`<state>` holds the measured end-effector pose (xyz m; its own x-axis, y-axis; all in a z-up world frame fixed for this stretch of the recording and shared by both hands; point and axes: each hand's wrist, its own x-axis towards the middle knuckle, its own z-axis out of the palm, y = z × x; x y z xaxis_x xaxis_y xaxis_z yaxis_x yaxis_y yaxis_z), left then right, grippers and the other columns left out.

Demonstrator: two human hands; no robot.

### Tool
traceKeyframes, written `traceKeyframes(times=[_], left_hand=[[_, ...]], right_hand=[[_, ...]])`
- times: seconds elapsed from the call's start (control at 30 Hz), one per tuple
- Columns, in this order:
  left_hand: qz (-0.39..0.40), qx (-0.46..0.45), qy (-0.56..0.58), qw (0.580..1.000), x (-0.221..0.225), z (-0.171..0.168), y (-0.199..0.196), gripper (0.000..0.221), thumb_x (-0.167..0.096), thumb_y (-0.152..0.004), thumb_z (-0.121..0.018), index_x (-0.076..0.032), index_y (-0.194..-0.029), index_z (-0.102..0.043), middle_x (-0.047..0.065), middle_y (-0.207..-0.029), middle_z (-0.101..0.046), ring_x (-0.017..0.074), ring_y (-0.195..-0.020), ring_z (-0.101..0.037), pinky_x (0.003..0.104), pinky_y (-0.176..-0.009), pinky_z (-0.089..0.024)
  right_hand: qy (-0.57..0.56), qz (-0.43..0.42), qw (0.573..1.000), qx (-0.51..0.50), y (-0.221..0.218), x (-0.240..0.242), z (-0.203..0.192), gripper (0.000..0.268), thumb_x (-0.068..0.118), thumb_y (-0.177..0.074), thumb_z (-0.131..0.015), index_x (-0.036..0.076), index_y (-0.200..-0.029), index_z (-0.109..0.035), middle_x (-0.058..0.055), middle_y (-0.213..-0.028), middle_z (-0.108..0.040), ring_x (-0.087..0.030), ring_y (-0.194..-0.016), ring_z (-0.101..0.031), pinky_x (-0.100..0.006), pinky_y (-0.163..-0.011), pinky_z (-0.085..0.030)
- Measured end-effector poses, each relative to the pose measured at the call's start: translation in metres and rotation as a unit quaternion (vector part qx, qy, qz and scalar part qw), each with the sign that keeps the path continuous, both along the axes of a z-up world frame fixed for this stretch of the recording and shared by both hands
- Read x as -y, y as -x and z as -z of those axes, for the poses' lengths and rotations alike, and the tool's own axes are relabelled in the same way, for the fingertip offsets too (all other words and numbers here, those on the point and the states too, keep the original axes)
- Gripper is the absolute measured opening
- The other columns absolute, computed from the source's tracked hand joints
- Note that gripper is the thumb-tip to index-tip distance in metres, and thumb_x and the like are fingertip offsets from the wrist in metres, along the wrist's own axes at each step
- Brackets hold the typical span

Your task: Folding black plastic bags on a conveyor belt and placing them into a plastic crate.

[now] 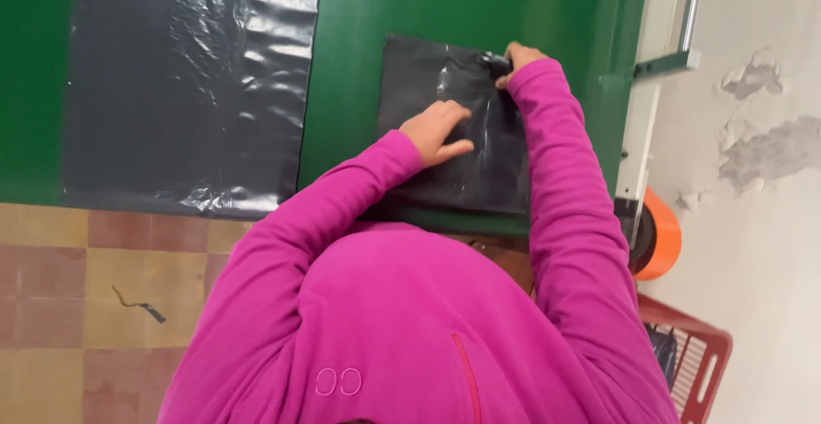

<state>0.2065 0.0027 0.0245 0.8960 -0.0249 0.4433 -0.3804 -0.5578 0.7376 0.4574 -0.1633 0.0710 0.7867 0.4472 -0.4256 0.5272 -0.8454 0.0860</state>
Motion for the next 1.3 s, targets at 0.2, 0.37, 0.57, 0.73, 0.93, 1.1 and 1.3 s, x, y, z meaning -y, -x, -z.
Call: traceKeyframes(times=[0.2, 0.37, 0.57, 0.73, 0.93, 1.1, 1.3], left_hand=[[0.074, -0.242, 0.548, 0.797, 0.016, 0.100, -0.005, 0.084, -0.071, -0.097, -0.038, -0.006, -0.150, -0.044, 0.014, -0.145, -0.058, 0.0305, -0.138, -0.055, 0.046, -0.117, -0.040], [-0.006, -0.368, 0.793, 0.485, -0.036, 0.059, 0.039, 0.105, -0.085, -0.086, -0.017, -0.010, -0.159, -0.028, 0.014, -0.155, -0.042, 0.0349, -0.144, -0.040, 0.055, -0.121, -0.029], [0.056, -0.319, 0.711, 0.624, -0.046, 0.112, 0.069, 0.082, -0.064, -0.100, -0.046, 0.002, -0.149, -0.050, 0.017, -0.151, -0.055, 0.0253, -0.136, -0.053, 0.040, -0.118, -0.041], [-0.069, -0.225, 0.504, 0.831, -0.052, 0.104, 0.086, 0.062, -0.023, -0.095, -0.071, 0.001, -0.145, -0.044, 0.017, -0.139, -0.059, 0.0306, -0.133, -0.055, 0.040, -0.113, -0.046], [-0.110, -0.080, -0.248, 0.959, 0.032, -0.023, 0.087, 0.070, -0.027, -0.085, -0.068, -0.002, -0.147, -0.047, 0.019, -0.157, -0.041, 0.0380, -0.152, -0.030, 0.060, -0.121, -0.024], [-0.023, -0.073, -0.270, 0.960, 0.051, 0.033, 0.067, 0.086, -0.044, -0.090, -0.067, 0.002, -0.156, -0.038, 0.019, -0.167, -0.026, 0.0354, -0.158, -0.014, 0.065, -0.122, -0.015], [0.052, -0.148, -0.262, 0.952, -0.027, -0.014, 0.106, 0.102, -0.059, -0.088, -0.067, 0.006, -0.158, -0.032, 0.020, -0.169, -0.021, 0.0336, -0.157, -0.010, 0.062, -0.123, -0.014]], right_hand=[[-0.250, -0.119, 0.952, 0.127, 0.106, 0.053, -0.045, 0.029, 0.025, -0.087, -0.085, 0.013, -0.107, -0.069, -0.010, -0.106, -0.068, -0.033, -0.103, -0.061, -0.046, -0.090, -0.044], [-0.322, -0.154, 0.894, 0.271, 0.228, 0.089, -0.048, 0.018, 0.010, -0.073, -0.079, 0.016, -0.089, -0.072, -0.004, -0.100, -0.061, -0.030, -0.105, -0.054, -0.045, -0.090, -0.038], [-0.332, -0.100, 0.895, 0.280, 0.299, 0.111, -0.002, 0.019, 0.005, -0.072, -0.077, 0.015, -0.088, -0.071, 0.000, -0.101, -0.063, -0.028, -0.104, -0.055, -0.045, -0.089, -0.039], [-0.296, -0.119, 0.909, 0.267, 0.324, 0.120, 0.002, 0.031, 0.005, -0.073, -0.077, 0.015, -0.103, -0.076, -0.001, -0.115, -0.065, -0.028, -0.116, -0.056, -0.046, -0.099, -0.042], [-0.281, -0.080, 0.939, 0.183, 0.331, 0.074, -0.033, 0.039, 0.027, -0.076, -0.080, 0.006, -0.108, -0.070, -0.020, -0.143, -0.053, -0.042, -0.134, -0.046, -0.054, -0.107, -0.038], [-0.335, -0.033, 0.929, 0.153, 0.301, 0.058, 0.059, 0.082, 0.042, -0.098, -0.067, -0.005, -0.159, -0.038, -0.024, -0.168, -0.033, -0.043, -0.160, -0.028, -0.056, -0.133, -0.021], [-0.208, 0.007, 0.963, 0.172, 0.296, 0.127, 0.041, 0.103, 0.061, -0.098, -0.067, -0.007, -0.163, -0.026, -0.028, -0.171, -0.022, -0.044, -0.159, -0.014, -0.060, -0.129, -0.011]])
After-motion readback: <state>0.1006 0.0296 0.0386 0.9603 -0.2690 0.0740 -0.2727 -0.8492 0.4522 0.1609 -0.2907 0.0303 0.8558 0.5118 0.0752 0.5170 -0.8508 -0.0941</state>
